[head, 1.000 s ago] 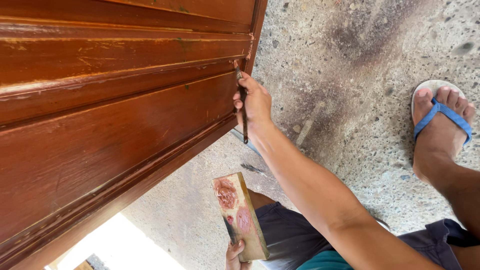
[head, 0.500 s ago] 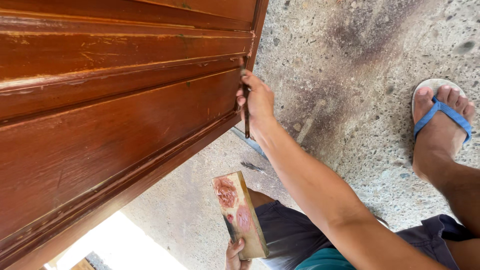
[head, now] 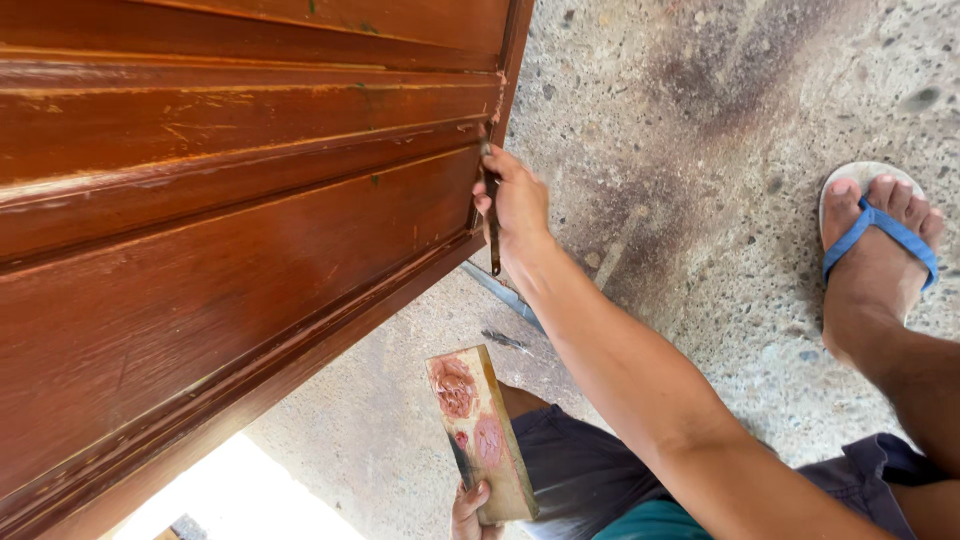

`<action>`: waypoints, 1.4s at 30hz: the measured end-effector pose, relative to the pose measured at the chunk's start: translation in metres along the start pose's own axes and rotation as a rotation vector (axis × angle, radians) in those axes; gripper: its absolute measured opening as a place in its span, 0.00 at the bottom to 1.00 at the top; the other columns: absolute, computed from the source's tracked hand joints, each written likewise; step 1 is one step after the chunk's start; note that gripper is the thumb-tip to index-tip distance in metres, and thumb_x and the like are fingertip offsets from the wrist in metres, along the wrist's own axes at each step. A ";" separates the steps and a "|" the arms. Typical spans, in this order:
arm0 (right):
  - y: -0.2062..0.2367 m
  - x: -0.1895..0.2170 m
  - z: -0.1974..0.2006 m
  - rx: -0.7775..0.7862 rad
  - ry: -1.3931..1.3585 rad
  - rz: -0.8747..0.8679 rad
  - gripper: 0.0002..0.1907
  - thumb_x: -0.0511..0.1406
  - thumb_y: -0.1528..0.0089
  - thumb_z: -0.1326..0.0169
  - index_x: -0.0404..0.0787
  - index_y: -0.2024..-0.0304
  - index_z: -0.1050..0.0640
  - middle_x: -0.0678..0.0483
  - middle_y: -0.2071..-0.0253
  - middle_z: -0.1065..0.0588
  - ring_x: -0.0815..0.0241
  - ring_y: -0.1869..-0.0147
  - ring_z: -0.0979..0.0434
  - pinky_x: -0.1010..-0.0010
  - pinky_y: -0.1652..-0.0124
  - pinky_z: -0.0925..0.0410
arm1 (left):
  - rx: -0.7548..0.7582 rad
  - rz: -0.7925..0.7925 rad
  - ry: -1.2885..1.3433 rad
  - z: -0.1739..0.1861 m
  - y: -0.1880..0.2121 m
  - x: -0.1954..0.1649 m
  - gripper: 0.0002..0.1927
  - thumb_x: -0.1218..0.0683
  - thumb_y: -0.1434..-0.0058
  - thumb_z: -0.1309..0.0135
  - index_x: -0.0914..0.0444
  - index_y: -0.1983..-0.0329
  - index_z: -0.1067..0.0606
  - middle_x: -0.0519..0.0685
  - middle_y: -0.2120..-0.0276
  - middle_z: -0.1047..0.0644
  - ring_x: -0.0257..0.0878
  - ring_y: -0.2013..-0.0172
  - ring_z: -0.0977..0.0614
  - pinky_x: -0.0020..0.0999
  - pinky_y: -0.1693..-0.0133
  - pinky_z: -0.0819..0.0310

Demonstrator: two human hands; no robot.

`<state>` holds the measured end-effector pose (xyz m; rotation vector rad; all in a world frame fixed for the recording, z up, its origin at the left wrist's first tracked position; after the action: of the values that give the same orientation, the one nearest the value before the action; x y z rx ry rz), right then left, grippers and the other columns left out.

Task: The person sits on the floor holding a board with pink wood filler and uses a small stick to scoop filler and press it into scratches and dents on the panels and edges of a wooden cabinet door, repeating the scooping and dabbing over several damaged spots.

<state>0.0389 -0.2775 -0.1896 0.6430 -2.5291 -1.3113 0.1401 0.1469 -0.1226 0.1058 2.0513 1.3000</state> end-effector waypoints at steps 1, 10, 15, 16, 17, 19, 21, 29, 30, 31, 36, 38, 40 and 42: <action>-0.001 0.000 -0.001 -0.003 -0.005 0.017 0.19 0.30 0.37 0.48 0.29 0.44 0.23 0.50 0.67 0.25 0.66 0.76 0.28 0.80 0.80 0.36 | 0.019 -0.005 -0.014 -0.001 0.000 -0.001 0.35 0.59 0.48 0.36 0.68 0.37 0.32 0.60 0.50 0.20 0.52 0.52 0.16 0.50 0.51 0.21; -0.004 -0.001 -0.015 0.052 -0.013 0.037 0.21 0.26 0.39 0.43 0.31 0.42 0.26 0.49 0.61 0.22 0.63 0.72 0.27 0.77 0.75 0.31 | -0.003 -0.063 -0.043 -0.006 0.002 -0.003 0.35 0.59 0.50 0.37 0.68 0.37 0.32 0.60 0.50 0.20 0.52 0.51 0.16 0.49 0.49 0.20; 0.002 -0.002 -0.010 0.030 -0.061 0.003 0.19 0.30 0.36 0.46 0.29 0.43 0.24 0.51 0.66 0.26 0.66 0.75 0.29 0.80 0.79 0.34 | -0.074 -0.021 0.005 0.001 0.003 0.001 0.34 0.61 0.48 0.37 0.68 0.37 0.33 0.58 0.50 0.20 0.51 0.51 0.17 0.49 0.48 0.21; 0.002 -0.001 -0.008 0.010 -0.044 0.008 0.19 0.31 0.35 0.46 0.27 0.44 0.23 0.51 0.68 0.28 0.67 0.75 0.30 0.82 0.81 0.36 | -0.075 -0.025 0.012 0.001 0.003 0.001 0.34 0.61 0.48 0.37 0.68 0.37 0.33 0.58 0.50 0.20 0.51 0.51 0.17 0.49 0.48 0.22; 0.001 -0.001 -0.008 0.001 -0.078 -0.005 0.18 0.31 0.35 0.46 0.27 0.44 0.24 0.51 0.67 0.27 0.67 0.75 0.29 0.82 0.80 0.36 | -0.072 -0.024 0.015 0.001 0.002 0.001 0.34 0.61 0.49 0.37 0.68 0.38 0.33 0.58 0.50 0.20 0.51 0.51 0.17 0.49 0.48 0.21; -0.002 -0.002 -0.007 -0.031 -0.142 -0.046 0.17 0.31 0.35 0.46 0.28 0.45 0.27 0.51 0.66 0.27 0.66 0.75 0.28 0.82 0.80 0.36 | -0.087 -0.018 0.020 0.001 0.002 0.001 0.34 0.61 0.49 0.37 0.68 0.38 0.32 0.57 0.50 0.20 0.50 0.52 0.16 0.49 0.48 0.21; -0.005 -0.001 -0.010 0.007 -0.117 -0.052 0.16 0.30 0.36 0.46 0.31 0.45 0.25 0.52 0.66 0.26 0.67 0.76 0.29 0.83 0.80 0.36 | -0.046 -0.024 0.004 -0.003 0.001 0.000 0.34 0.61 0.49 0.37 0.68 0.38 0.32 0.58 0.50 0.20 0.51 0.52 0.16 0.50 0.49 0.21; -0.003 -0.002 -0.004 -0.007 -0.068 -0.068 0.13 0.30 0.38 0.45 0.35 0.51 0.23 0.53 0.70 0.26 0.67 0.77 0.29 0.83 0.82 0.36 | -0.026 0.002 -0.024 -0.004 0.003 0.000 0.35 0.59 0.48 0.36 0.69 0.36 0.34 0.60 0.50 0.20 0.52 0.53 0.16 0.49 0.51 0.20; -0.004 -0.001 -0.002 -0.040 -0.012 -0.066 0.12 0.32 0.38 0.45 0.35 0.53 0.22 0.54 0.71 0.27 0.68 0.78 0.31 0.83 0.84 0.38 | 0.000 -0.001 -0.050 -0.006 0.003 0.000 0.35 0.58 0.48 0.36 0.70 0.36 0.34 0.62 0.50 0.20 0.54 0.54 0.16 0.50 0.52 0.20; -0.006 0.000 -0.001 -0.067 0.046 -0.063 0.11 0.33 0.38 0.45 0.35 0.54 0.22 0.54 0.73 0.28 0.69 0.79 0.32 0.83 0.85 0.40 | 0.031 -0.010 -0.074 -0.008 0.003 0.000 0.35 0.58 0.47 0.36 0.71 0.36 0.33 0.64 0.51 0.20 0.56 0.55 0.16 0.51 0.54 0.20; -0.007 -0.008 -0.024 0.048 -0.123 -0.060 0.13 0.29 0.37 0.45 0.27 0.51 0.25 0.48 0.67 0.27 0.64 0.75 0.27 0.80 0.79 0.31 | -0.010 -0.007 0.009 -0.005 0.003 0.002 0.35 0.60 0.48 0.37 0.70 0.37 0.34 0.60 0.49 0.20 0.52 0.52 0.16 0.50 0.49 0.21; 0.002 -0.014 -0.032 0.101 -0.103 -0.062 0.15 0.29 0.37 0.45 0.28 0.48 0.25 0.47 0.66 0.26 0.64 0.75 0.26 0.79 0.78 0.30 | -0.017 -0.014 0.014 -0.003 0.003 0.002 0.34 0.61 0.48 0.37 0.69 0.37 0.33 0.59 0.49 0.20 0.51 0.52 0.16 0.49 0.49 0.21; 0.018 -0.021 -0.031 0.148 -0.076 -0.077 0.19 0.29 0.38 0.45 0.32 0.45 0.26 0.47 0.65 0.26 0.64 0.75 0.26 0.79 0.78 0.30 | -0.040 -0.013 0.006 -0.001 0.004 0.001 0.35 0.61 0.49 0.37 0.68 0.37 0.33 0.58 0.50 0.20 0.51 0.52 0.16 0.50 0.49 0.20; 0.031 -0.018 -0.018 0.155 -0.029 -0.045 0.19 0.30 0.38 0.45 0.32 0.44 0.25 0.50 0.66 0.25 0.66 0.76 0.27 0.80 0.80 0.33 | -0.043 0.018 0.004 -0.001 0.004 0.002 0.34 0.61 0.48 0.37 0.69 0.37 0.33 0.58 0.49 0.20 0.51 0.51 0.16 0.49 0.48 0.21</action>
<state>0.0536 -0.2665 -0.1537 0.7199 -2.6737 -1.1547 0.1370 0.1490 -0.1202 0.1029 2.0292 1.3556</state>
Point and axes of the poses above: each hand's wrist, its own y-axis away from the middle knuckle, its own z-axis out of the back of the hand, x = y × z, the point moved 7 cm from there along -y, towards the middle knuckle
